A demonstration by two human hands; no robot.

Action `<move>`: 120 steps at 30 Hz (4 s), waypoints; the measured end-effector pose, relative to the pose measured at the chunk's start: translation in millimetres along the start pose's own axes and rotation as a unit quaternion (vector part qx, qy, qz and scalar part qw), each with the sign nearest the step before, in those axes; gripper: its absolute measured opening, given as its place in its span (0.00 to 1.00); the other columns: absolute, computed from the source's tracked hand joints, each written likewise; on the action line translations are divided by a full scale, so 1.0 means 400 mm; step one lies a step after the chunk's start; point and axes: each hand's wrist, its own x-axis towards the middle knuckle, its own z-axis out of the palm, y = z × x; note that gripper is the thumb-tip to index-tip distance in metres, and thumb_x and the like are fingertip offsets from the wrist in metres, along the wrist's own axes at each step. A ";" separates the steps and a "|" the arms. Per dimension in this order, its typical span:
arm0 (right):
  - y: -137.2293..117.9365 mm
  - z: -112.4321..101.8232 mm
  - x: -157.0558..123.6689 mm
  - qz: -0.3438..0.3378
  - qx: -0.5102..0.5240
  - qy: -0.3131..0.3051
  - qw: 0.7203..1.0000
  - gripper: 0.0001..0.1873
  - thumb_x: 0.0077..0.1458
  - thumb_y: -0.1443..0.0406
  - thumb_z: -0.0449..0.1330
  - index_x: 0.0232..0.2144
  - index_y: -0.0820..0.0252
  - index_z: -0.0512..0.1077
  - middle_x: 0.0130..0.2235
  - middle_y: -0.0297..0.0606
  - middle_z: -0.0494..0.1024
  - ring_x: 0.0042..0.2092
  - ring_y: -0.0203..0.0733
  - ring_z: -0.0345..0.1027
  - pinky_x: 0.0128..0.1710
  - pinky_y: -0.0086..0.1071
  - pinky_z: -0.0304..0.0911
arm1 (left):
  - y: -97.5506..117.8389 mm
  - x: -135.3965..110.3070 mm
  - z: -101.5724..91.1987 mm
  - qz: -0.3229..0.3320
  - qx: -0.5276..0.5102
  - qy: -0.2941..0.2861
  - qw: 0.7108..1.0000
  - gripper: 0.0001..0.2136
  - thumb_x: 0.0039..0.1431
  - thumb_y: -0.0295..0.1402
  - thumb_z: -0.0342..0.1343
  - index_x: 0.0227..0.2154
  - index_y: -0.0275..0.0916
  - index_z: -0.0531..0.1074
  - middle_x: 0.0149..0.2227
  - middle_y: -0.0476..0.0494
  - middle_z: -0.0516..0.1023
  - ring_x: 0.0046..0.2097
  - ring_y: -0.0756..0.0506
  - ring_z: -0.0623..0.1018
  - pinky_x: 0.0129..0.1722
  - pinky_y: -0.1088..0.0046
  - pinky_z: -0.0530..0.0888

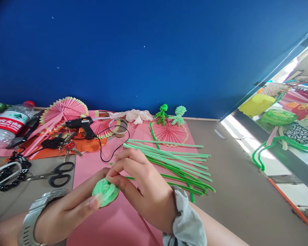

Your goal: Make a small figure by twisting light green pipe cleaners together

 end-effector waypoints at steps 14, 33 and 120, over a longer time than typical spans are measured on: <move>-0.016 0.015 -0.004 -0.042 0.060 -0.013 0.997 0.17 0.46 0.67 0.64 0.40 0.63 0.67 0.40 0.39 0.61 0.44 0.39 0.58 0.46 0.30 0.58 | -0.004 -0.019 0.005 -0.014 -0.077 0.065 0.995 0.13 0.61 0.44 0.39 0.42 0.47 0.64 0.32 0.48 0.61 0.33 0.49 0.62 0.35 0.76 0.65; -0.039 0.025 -0.013 -0.062 0.096 0.055 0.992 0.10 0.48 0.67 0.63 0.35 0.63 0.70 0.35 0.37 0.62 0.40 0.38 0.60 0.42 0.30 0.62 | 0.014 -0.011 0.011 0.034 -0.060 -0.003 0.998 0.15 0.60 0.47 0.38 0.41 0.43 0.59 0.34 0.47 0.59 0.36 0.47 0.61 0.37 0.72 0.62; 0.145 0.072 -0.011 0.047 0.183 0.019 0.982 0.23 0.56 0.60 0.53 0.53 0.57 0.55 0.53 0.46 0.65 0.53 0.45 0.60 0.50 0.40 0.62 | -0.075 0.066 0.002 -0.110 -0.207 0.114 0.965 0.14 0.57 0.40 0.49 0.33 0.33 0.71 0.23 0.46 0.74 0.25 0.48 0.74 0.27 0.73 0.70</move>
